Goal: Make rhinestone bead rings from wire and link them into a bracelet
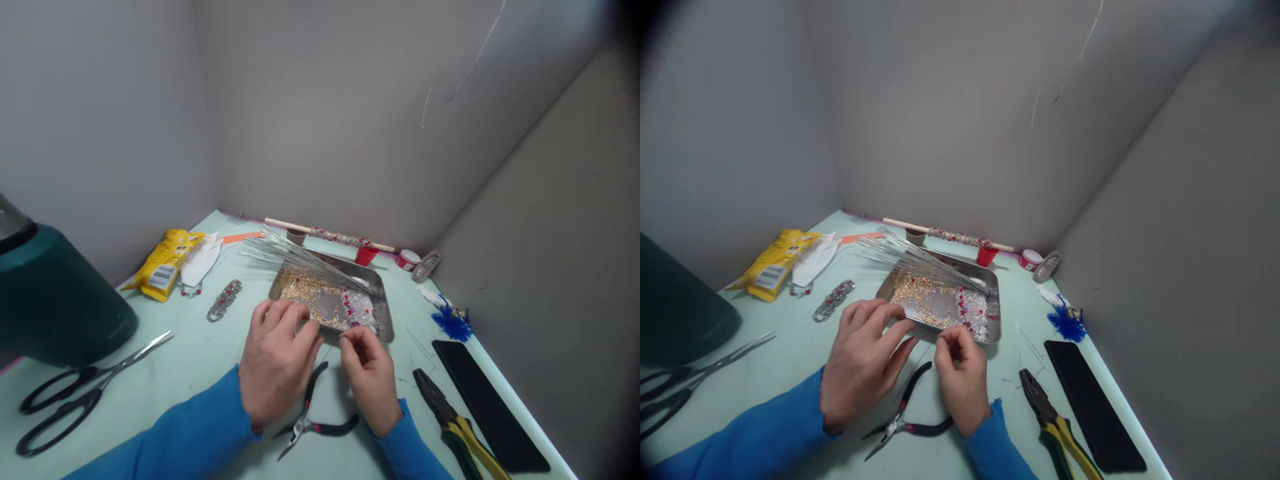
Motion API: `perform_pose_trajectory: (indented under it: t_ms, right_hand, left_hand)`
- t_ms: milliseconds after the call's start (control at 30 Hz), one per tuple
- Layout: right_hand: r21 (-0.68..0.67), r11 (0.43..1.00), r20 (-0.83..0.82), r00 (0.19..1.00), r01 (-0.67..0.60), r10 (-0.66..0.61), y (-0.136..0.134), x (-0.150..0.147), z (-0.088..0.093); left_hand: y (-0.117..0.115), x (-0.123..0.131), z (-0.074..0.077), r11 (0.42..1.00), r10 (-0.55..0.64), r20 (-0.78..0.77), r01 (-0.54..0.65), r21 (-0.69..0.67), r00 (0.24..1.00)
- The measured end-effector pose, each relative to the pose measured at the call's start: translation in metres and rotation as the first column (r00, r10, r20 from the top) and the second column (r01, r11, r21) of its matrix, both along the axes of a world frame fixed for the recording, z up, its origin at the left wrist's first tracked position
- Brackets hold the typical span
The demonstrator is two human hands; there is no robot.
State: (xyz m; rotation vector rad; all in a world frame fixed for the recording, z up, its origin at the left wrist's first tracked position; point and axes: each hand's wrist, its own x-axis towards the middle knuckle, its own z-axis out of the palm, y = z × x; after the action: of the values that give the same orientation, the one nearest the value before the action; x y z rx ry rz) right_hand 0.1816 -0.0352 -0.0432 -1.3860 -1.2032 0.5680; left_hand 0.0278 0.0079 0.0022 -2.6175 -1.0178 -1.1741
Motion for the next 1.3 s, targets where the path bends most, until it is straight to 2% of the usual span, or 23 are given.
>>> perform_pose_trajectory:
  t_ms: [67, 233, 333, 400, 500, 567, 600, 733, 800, 900, 967, 1133, 1300]
  right_hand:
    - [-0.002, 1.0, 0.024, 1.0, -0.013, 0.013, 0.0, -0.001, 0.0]
    - [-0.005, 1.0, 0.064, 0.998, -0.017, 0.017, -0.001, -0.003, 0.001]
    - [-0.006, 1.0, 0.074, 0.997, -0.027, 0.028, -0.002, -0.003, 0.001]
    - [-0.004, 0.999, 0.055, 0.997, -0.045, 0.045, -0.002, -0.005, 0.002]
    - [-0.026, 0.997, -0.037, 0.997, -0.07, 0.069, -0.004, -0.009, 0.005]
    - [-0.045, 0.996, -0.114, 0.991, -0.076, 0.07, -0.005, -0.012, 0.008]
    - [-0.049, 0.996, -0.142, 0.988, -0.075, 0.067, -0.006, -0.014, 0.01]
    - [-0.054, 0.995, -0.183, 0.98, -0.086, 0.074, -0.009, -0.015, 0.01]
    - [-0.067, 0.992, -0.187, 0.978, -0.105, 0.091, -0.009, -0.015, 0.009]
    - [-0.102, 0.984, -0.207, 0.971, -0.146, 0.123, -0.008, -0.015, 0.008]
    - [-0.134, 0.975, -0.252, 0.958, -0.178, 0.14, -0.007, -0.016, 0.008]
    - [-0.199, 0.919, -0.309, 0.912, -0.341, 0.271, -0.005, -0.022, 0.008]
    - [-0.237, 0.887, -0.344, 0.888, -0.396, 0.305, -0.007, -0.027, 0.003]
  left_hand:
    - [0.0, 0.001, -0.001, 1.0, -0.019, -0.031, 0.019, -0.005, 0.999]
    - [0.002, 0.003, -0.007, 0.983, -0.099, -0.162, 0.072, -0.168, 0.982]
    - [0.002, 0.003, -0.006, 0.948, -0.188, -0.133, 0.145, -0.284, 0.973]
    - [0.001, 0.004, -0.004, 0.867, -0.252, -0.031, 0.212, -0.452, 0.967]
    - [0.001, 0.006, -0.001, 0.64, -0.217, 0.19, 0.286, -0.713, 0.958]
    - [0.002, 0.008, 0.0, 0.504, -0.143, 0.308, 0.337, -0.795, 0.94]
    - [0.003, 0.008, 0.0, 0.468, -0.113, 0.35, 0.36, -0.807, 0.93]
    - [0.003, 0.01, 0.001, 0.439, -0.057, 0.434, 0.413, -0.798, 0.899]
    - [0.004, 0.011, 0.002, 0.345, -0.032, 0.466, 0.447, -0.825, 0.884]
    - [0.007, 0.012, 0.0, 0.155, 0.047, 0.494, 0.482, -0.862, 0.868]
    - [0.009, 0.012, -0.002, 0.075, 0.113, 0.531, 0.526, -0.847, 0.84]
    - [0.013, 0.011, -0.008, -0.057, 0.257, 0.628, 0.66, -0.749, 0.734]
    - [0.015, 0.01, -0.014, -0.144, 0.281, 0.596, 0.647, -0.749, 0.752]
